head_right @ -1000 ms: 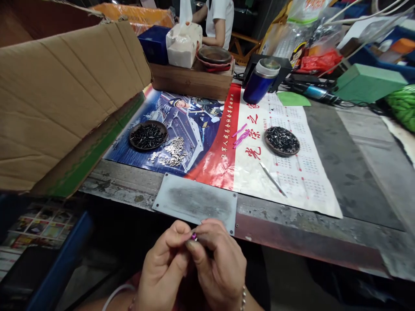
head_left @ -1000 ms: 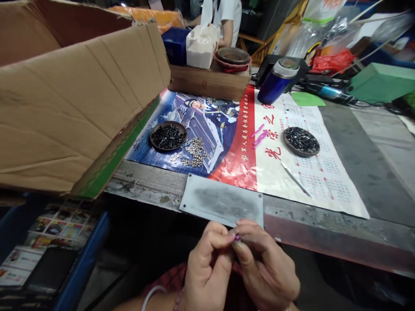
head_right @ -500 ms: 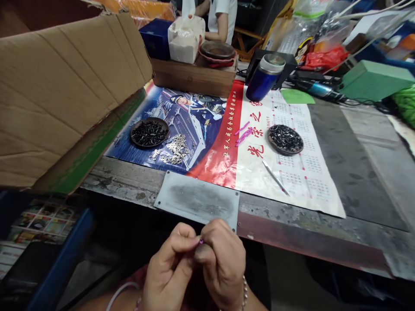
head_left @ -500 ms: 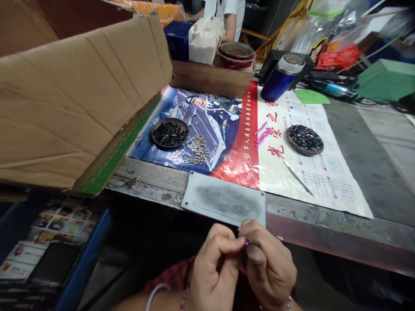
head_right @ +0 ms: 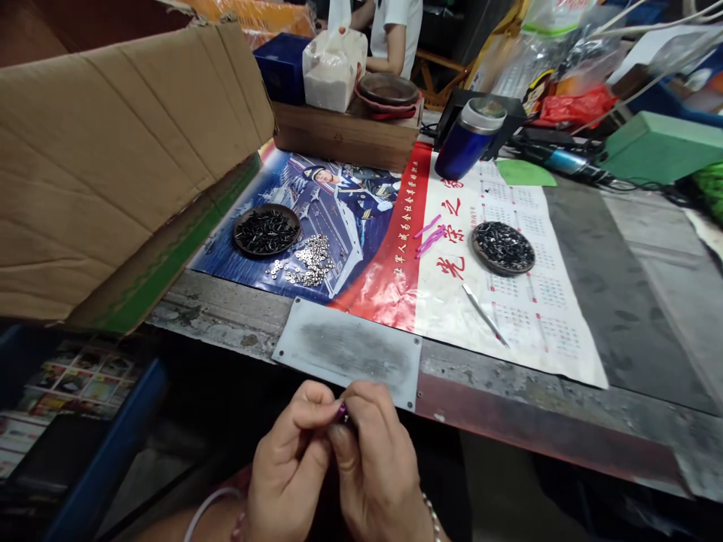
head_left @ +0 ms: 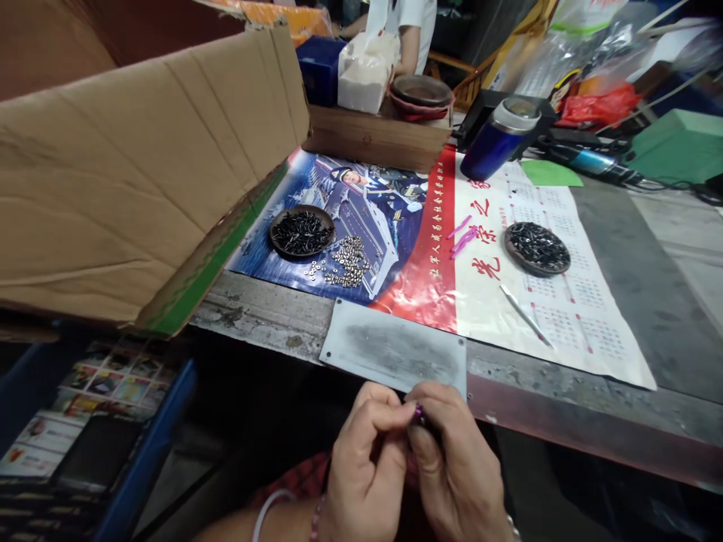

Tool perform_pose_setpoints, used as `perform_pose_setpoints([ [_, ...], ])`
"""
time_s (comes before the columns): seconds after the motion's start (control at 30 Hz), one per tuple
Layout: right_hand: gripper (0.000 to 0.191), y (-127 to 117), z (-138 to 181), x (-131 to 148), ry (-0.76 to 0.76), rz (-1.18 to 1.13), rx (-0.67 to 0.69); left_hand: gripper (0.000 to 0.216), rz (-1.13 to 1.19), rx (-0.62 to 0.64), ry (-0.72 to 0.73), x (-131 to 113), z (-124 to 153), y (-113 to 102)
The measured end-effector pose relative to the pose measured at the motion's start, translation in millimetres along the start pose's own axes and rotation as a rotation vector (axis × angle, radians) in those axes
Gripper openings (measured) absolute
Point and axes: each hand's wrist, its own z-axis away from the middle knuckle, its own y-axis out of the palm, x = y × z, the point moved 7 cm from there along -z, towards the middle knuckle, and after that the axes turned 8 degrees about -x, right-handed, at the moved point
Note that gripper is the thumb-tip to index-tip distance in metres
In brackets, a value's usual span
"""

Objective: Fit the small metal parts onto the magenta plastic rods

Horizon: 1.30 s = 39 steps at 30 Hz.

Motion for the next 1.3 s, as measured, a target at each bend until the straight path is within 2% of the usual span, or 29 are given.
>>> perform_pose_setpoints([
  [0.13,0.015,-3,0,-1,0.016,0.027,0.012,0.021,0.016,-0.01,-0.023,0,-2,-2],
  [0.27,0.015,0,-3,-6,0.146,-0.219,0.056,0.019,0.064,0.015,-0.05,0,-2,-4],
  [0.4,0.013,-1,0,-12,0.268,-0.352,-0.045,0.018,0.094,0.029,-0.073,0,1,-4],
  [0.5,0.022,-6,5,-9,0.202,-0.27,-0.125,0.022,0.057,-0.001,-0.032,0,3,-6],
  [0.7,0.03,-3,2,4,0.019,-0.17,-0.007,0.036,0.038,-0.026,0.046,-2,7,-10],
  [1.0,0.015,5,-4,13,-0.004,-0.043,0.009,0.02,0.048,-0.02,-0.022,3,5,-11],
  [1.17,0.021,7,-3,16,-0.078,-0.027,-0.109,0.015,0.075,0.027,0.044,0,4,-8],
  [1.3,0.022,9,1,11,-0.145,0.008,-0.137,0.014,0.068,0.056,0.036,-2,4,-6],
])
